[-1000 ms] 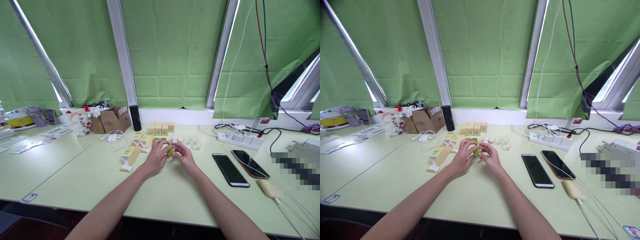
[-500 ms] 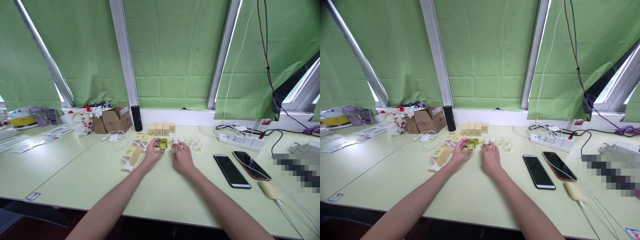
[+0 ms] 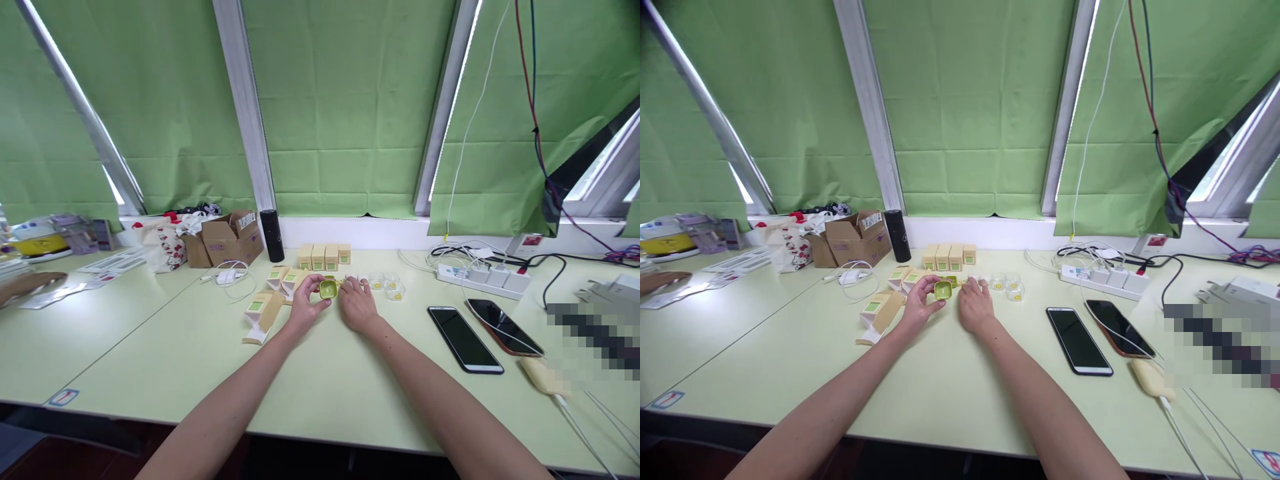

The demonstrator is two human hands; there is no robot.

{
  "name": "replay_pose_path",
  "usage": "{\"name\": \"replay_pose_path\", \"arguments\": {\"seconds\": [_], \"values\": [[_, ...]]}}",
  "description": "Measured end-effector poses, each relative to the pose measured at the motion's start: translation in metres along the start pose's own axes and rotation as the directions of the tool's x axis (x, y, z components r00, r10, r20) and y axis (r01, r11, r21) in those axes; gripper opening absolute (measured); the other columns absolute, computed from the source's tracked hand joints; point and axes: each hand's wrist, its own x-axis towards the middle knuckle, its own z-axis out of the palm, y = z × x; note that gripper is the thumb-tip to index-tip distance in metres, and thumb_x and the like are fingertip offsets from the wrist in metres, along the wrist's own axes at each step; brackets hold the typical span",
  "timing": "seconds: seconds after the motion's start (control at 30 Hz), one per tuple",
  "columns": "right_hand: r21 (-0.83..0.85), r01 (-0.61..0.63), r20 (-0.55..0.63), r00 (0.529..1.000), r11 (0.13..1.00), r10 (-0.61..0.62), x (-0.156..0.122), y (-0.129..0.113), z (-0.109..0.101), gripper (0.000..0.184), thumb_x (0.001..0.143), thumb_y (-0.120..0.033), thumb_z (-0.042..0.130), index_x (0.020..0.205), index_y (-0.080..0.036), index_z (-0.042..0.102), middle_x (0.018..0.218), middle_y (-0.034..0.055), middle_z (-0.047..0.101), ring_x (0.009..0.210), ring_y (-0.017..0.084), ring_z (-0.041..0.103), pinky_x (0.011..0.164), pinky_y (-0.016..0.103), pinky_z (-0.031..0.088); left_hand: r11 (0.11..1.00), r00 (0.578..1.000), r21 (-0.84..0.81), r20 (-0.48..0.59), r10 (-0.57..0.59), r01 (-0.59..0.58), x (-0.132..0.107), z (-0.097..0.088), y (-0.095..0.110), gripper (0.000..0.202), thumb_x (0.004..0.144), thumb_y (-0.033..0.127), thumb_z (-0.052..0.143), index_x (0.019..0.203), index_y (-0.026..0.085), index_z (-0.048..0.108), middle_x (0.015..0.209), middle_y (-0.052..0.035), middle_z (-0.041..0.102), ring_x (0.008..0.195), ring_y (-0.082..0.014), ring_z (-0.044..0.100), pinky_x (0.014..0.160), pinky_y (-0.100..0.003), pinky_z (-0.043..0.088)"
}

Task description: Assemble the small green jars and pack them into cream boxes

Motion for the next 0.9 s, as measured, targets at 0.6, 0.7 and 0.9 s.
{"name": "replay_pose_path", "arguments": {"seconds": [0.6, 0.7, 0.9], "values": [[0.615, 0.048, -0.330, 0.922, 0.787, 0.202, -0.051, -0.018, -0.020, 0.021, 0.087, -0.014, 0.058, 0.098, -0.024, 0.072, 0.094, 0.0047, 0.078, 0.088, 0.023, 0.068, 0.096, 0.042, 0.040, 0.993, 0.998, 0.116, -0.055, 0.024, -0.017, -0.004, 0.007, 0.004, 0.046, 0.070, 0.019, 0.079, 0.112, 0.022, 0.060, 0.119, -0.0080, 0.071, 0.115, -0.0278, 0.068, 0.097, -0.039, 0.045], [0.861, 0.098, -0.271, 0.919, 0.499, 0.287, -0.051, -0.015, -0.022, 0.016, 0.087, -0.028, 0.062, 0.093, -0.025, 0.076, 0.097, 0.0052, 0.079, 0.087, 0.023, 0.069, 0.086, 0.038, 0.047, 0.989, 0.999, 0.150, -0.029, 0.018, -0.013, -0.006, 0.007, 0.004, 0.046, 0.071, 0.019, 0.078, 0.113, 0.023, 0.061, 0.121, -0.0085, 0.071, 0.117, -0.0289, 0.068, 0.099, -0.040, 0.045], [0.996, 0.068, -0.034, 0.884, -0.055, 0.465, -0.045, 0.002, -0.024, 0.034, 0.070, -0.047, 0.084, 0.092, -0.022, 0.080, 0.077, 0.0028, 0.072, 0.059, 0.013, 0.051, 0.057, 0.028, 0.039, 0.987, 1.000, 0.160, 0.012, 0.007, -0.009, -0.008, 0.009, 0.004, 0.045, 0.071, 0.017, 0.078, 0.114, 0.022, 0.064, 0.122, -0.0094, 0.069, 0.121, -0.0295, 0.065, 0.108, -0.047, 0.046]]}}
